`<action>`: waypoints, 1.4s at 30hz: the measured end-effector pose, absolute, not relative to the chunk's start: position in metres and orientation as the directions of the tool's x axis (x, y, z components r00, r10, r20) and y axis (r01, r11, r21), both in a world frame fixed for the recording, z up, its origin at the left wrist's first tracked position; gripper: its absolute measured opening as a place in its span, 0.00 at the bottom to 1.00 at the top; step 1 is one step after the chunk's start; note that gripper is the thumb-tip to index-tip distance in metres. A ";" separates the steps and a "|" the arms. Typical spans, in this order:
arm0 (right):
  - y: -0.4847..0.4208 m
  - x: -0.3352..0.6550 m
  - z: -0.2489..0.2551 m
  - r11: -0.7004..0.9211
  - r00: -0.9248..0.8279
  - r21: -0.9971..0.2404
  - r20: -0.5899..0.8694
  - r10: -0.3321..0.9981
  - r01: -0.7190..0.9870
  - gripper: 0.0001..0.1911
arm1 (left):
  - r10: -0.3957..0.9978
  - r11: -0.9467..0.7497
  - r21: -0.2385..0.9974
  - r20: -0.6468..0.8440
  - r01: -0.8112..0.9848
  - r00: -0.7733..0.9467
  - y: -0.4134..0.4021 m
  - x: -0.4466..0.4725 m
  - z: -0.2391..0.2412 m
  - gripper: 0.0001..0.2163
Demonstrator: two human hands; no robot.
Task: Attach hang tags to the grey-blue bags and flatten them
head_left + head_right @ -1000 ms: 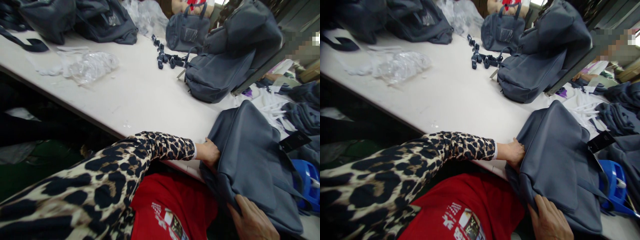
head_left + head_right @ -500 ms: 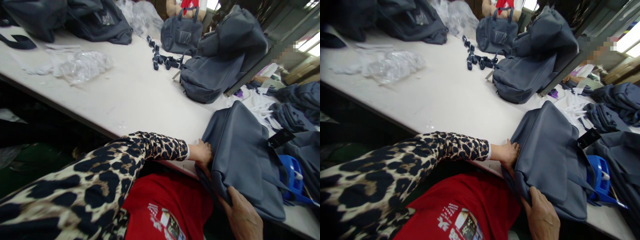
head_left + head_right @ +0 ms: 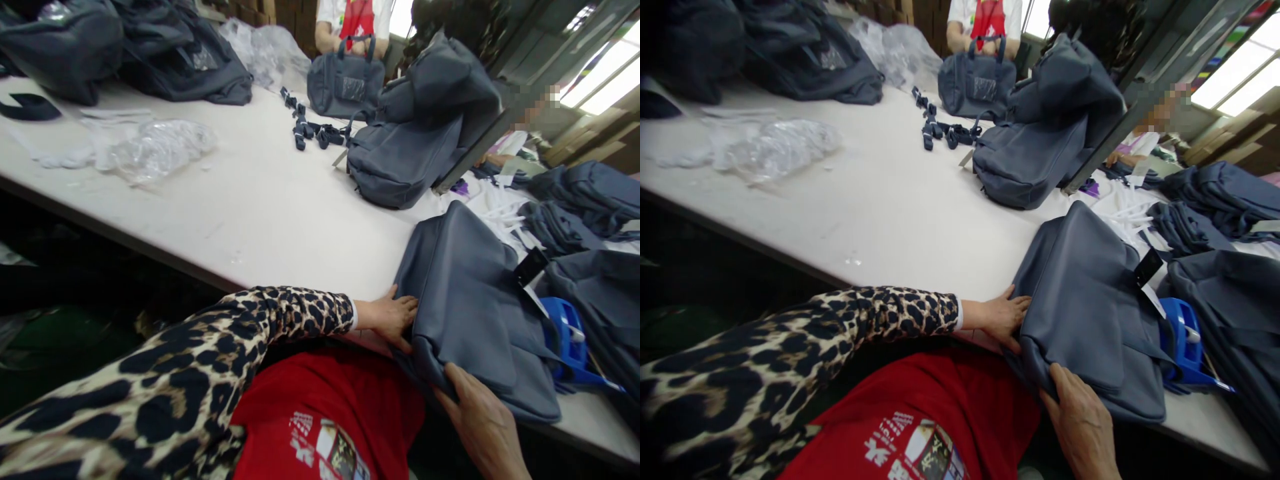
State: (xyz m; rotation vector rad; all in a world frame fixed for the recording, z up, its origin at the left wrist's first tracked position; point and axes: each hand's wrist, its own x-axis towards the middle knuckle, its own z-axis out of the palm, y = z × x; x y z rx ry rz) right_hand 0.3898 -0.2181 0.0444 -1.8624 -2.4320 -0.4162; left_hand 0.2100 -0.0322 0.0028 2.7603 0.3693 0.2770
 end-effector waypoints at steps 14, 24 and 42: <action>-0.213 0.393 0.059 0.148 -0.143 -0.028 0.152 0.978 0.989 0.06 | 0.299 -0.932 0.240 0.090 0.270 0.950 -0.016 0.224 0.017 0.30; -0.204 0.376 0.091 -0.112 0.154 -0.448 0.057 0.986 0.887 0.34 | 0.356 -0.922 0.239 0.216 0.304 0.909 -0.056 0.225 0.001 0.32; -0.075 0.315 0.084 -0.054 0.070 0.072 -0.247 0.966 0.996 0.23 | 0.208 -0.817 0.576 0.261 0.021 0.943 -0.141 0.160 0.003 0.17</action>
